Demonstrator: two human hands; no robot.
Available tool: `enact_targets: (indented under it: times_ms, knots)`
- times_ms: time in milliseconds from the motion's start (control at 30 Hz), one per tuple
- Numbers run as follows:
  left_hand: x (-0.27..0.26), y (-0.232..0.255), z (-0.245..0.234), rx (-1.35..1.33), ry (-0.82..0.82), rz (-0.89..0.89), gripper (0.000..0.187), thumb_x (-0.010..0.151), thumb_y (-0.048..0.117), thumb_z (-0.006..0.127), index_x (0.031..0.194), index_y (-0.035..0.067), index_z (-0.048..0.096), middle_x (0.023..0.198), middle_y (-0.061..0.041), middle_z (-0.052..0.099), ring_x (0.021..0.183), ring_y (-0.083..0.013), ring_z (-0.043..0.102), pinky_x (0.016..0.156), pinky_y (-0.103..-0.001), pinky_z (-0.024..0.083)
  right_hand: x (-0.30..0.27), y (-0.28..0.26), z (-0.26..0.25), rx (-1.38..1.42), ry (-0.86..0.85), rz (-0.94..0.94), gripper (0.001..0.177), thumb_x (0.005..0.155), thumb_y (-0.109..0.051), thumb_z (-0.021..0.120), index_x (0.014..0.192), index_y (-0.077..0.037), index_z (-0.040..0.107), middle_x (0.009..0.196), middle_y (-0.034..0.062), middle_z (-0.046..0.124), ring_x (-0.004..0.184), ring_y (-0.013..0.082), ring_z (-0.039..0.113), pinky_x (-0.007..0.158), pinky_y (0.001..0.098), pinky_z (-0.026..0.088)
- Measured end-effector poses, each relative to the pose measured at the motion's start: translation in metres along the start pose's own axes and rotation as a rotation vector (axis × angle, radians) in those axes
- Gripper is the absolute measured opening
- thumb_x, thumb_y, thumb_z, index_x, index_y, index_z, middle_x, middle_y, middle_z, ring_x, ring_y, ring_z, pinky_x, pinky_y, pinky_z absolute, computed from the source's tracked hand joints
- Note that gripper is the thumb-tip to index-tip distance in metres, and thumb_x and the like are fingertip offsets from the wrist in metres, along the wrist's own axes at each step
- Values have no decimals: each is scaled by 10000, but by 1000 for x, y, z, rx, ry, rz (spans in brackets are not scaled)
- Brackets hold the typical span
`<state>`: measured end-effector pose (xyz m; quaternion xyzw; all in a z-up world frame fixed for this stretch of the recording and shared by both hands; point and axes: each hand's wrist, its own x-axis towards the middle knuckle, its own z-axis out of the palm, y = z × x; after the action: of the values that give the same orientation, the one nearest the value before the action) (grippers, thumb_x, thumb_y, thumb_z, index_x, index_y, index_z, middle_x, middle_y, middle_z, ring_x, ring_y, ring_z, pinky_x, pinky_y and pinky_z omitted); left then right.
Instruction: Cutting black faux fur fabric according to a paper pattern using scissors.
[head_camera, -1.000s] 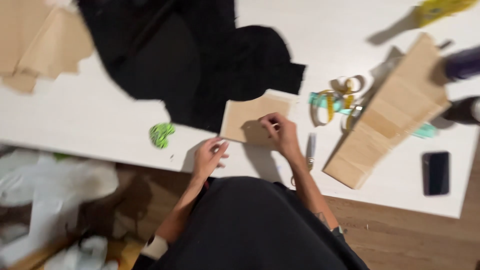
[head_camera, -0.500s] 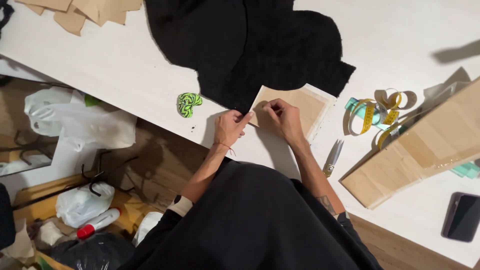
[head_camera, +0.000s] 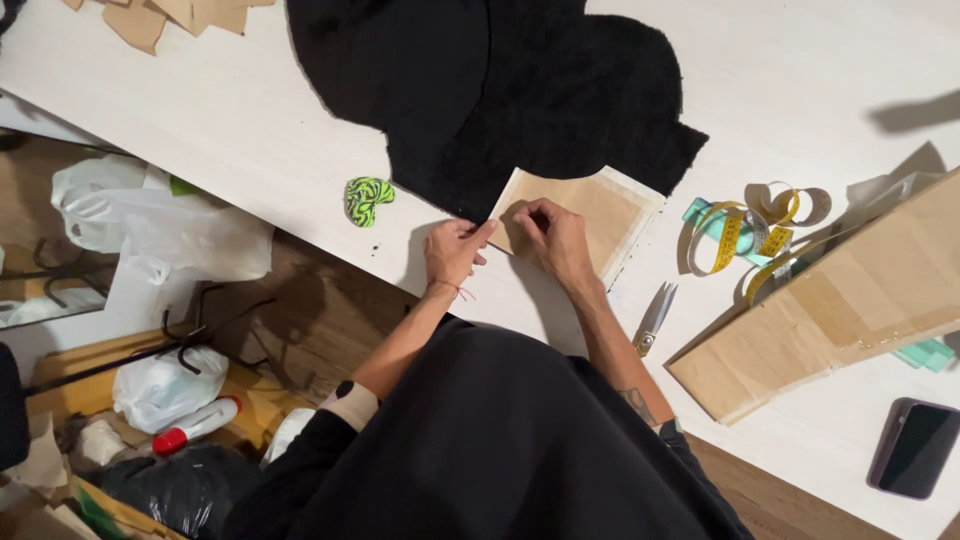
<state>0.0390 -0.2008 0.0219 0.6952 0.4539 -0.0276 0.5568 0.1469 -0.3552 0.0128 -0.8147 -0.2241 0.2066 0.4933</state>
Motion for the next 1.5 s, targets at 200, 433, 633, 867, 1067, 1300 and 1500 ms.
enact_targets:
  times_ms: [200, 433, 633, 867, 1067, 1300, 1500]
  knots:
    - [12, -19, 13, 132, 77, 93, 424, 829, 409, 822, 879, -5, 747, 726, -70, 767, 516, -141, 695, 522, -264, 535, 3, 1, -1, 35, 0, 4, 231, 952, -207, 745, 1036, 7, 725, 829, 155, 749, 707, 213, 722, 681, 329, 574]
    - [14, -17, 19, 14, 105, 123, 372, 840, 333, 834, 824, -22, 722, 732, -90, 749, 593, -127, 697, 548, -253, 544, 5, -1, -5, 68, -22, 29, 209, 935, -191, 755, 1025, -4, 728, 839, 145, 756, 709, 231, 724, 676, 336, 568]
    - [9, -4, 17, -108, 58, 2, 352, 797, 283, 850, 899, -15, 692, 787, -75, 771, 622, -96, 722, 503, -247, 499, 6, 4, -3, 40, -21, -17, 214, 931, -183, 765, 1037, -1, 731, 864, 143, 762, 733, 221, 738, 677, 331, 579]
    - [9, -3, 18, -159, 72, -29, 339, 771, 233, 873, 898, -11, 675, 785, -85, 767, 553, -105, 664, 481, -236, 483, 0, 4, 0, 63, 10, -14, 209, 918, -174, 780, 1023, -1, 729, 877, 129, 764, 741, 203, 744, 678, 315, 586]
    - [14, -14, 24, -349, 38, -43, 300, 786, 131, 872, 872, 23, 606, 695, -34, 682, 518, -72, 542, 439, -220, 392, 0, 4, -3, 37, -16, -62, 204, 913, -169, 791, 1015, -3, 730, 897, 138, 749, 727, 214, 726, 659, 324, 577]
    - [18, -29, 29, -415, 32, -27, 311, 785, 122, 872, 923, 32, 609, 707, -24, 662, 546, -67, 543, 450, -209, 389, -1, 7, 1, -13, -20, -77, 195, 922, -177, 789, 1014, -13, 735, 922, 145, 742, 750, 238, 728, 674, 336, 587]
    - [9, -8, 24, -422, 33, -145, 321, 776, 117, 876, 915, 58, 592, 722, 8, 641, 552, -54, 556, 421, -196, 351, 0, 0, 1, 12, 15, -212, 118, 919, -119, 758, 988, -27, 731, 1049, 91, 756, 923, 265, 718, 786, 358, 598]
